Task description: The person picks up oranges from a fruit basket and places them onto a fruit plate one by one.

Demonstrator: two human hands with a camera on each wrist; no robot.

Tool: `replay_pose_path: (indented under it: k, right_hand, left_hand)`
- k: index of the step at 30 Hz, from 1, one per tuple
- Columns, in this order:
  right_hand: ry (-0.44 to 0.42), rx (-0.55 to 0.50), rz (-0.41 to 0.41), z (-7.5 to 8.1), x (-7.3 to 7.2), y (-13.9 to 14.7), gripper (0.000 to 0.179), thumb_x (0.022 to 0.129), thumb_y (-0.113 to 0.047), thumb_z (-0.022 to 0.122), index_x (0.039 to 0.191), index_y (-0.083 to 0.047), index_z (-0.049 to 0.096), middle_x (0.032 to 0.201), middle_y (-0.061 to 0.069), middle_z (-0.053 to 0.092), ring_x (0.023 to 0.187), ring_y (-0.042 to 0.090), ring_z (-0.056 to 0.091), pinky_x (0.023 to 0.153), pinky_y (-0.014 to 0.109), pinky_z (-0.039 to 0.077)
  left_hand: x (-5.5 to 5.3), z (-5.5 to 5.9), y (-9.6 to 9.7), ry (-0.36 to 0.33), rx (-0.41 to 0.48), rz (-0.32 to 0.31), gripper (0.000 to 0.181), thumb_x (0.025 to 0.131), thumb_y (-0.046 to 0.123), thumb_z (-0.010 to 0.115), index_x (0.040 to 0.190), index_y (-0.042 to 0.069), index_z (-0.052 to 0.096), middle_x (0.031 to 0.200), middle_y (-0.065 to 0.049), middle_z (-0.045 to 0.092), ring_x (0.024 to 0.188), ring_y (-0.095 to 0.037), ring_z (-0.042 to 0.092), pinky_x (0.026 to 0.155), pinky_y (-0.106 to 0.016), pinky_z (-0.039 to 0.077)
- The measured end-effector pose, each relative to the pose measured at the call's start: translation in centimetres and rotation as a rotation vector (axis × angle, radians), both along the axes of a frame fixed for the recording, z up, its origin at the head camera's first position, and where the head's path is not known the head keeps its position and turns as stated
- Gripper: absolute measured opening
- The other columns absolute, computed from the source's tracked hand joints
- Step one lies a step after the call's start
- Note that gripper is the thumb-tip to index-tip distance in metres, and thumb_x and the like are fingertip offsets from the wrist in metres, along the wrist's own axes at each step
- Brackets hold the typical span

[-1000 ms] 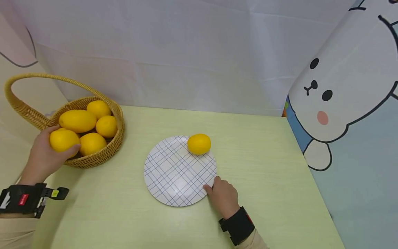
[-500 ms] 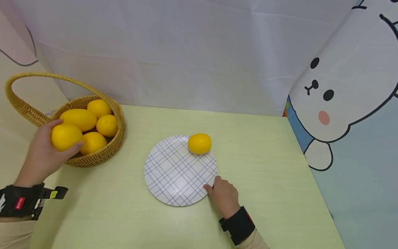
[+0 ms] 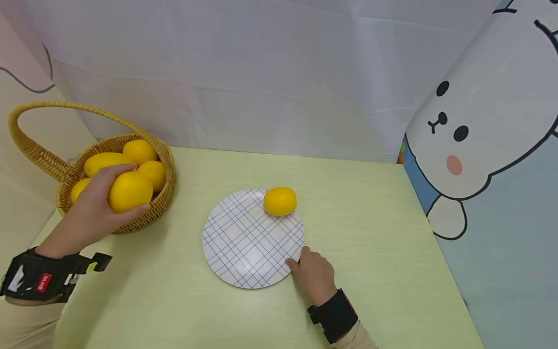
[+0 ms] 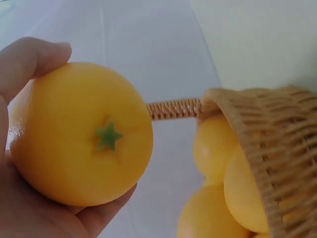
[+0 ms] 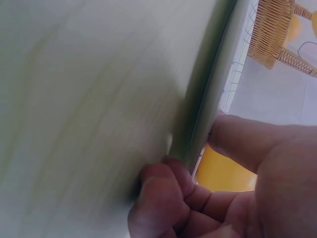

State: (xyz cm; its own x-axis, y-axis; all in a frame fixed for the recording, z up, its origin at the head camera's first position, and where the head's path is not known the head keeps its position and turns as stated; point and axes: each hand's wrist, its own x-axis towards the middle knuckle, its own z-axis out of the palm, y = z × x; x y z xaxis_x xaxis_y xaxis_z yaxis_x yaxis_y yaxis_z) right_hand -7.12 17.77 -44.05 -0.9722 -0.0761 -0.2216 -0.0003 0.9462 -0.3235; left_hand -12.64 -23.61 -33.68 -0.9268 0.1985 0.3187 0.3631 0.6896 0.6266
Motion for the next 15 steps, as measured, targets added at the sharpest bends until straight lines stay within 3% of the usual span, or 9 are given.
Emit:
replay_pose_path:
  k: [3,6,15]
  right_hand:
    - [-0.003,-0.001,-0.001,0.1,0.0,0.0,0.033,0.088,-0.036,0.064,0.079,-0.007,0.05,0.059,0.002,0.044,0.05,0.015,0.042,0.043,0.025,0.029]
    - [-0.005,-0.004,-0.005,0.1,0.0,-0.1,0.033,0.087,-0.036,0.064,0.079,-0.007,0.051,0.059,0.002,0.045,0.05,0.015,0.042,0.043,0.025,0.029]
    - [-0.012,0.002,-0.002,0.1,-0.1,-0.1,0.033,0.087,-0.036,0.064,0.08,-0.006,0.051,0.059,0.002,0.044,0.051,0.015,0.042,0.044,0.025,0.029]
  left_hand:
    - [-0.4,-0.1,1.2,0.016,-0.03,-0.063,0.075,0.071,0.015,0.081,0.135,0.004,0.044,0.131,-0.015,0.045,0.111,-0.031,0.042,0.089,-0.055,0.037]
    - [-0.7,-0.2,2.6,-0.01,-0.068,-0.111,0.073,0.072,0.019,0.081,0.135,0.007,0.045,0.132,-0.013,0.044,0.11,-0.03,0.043,0.09,-0.055,0.041]
    - [-1.7,-0.3,6.9,-0.055,-0.165,-0.234,0.077,0.073,0.024,0.08,0.14,0.011,0.044,0.129,-0.014,0.042,0.109,-0.029,0.044,0.088,-0.049,0.047]
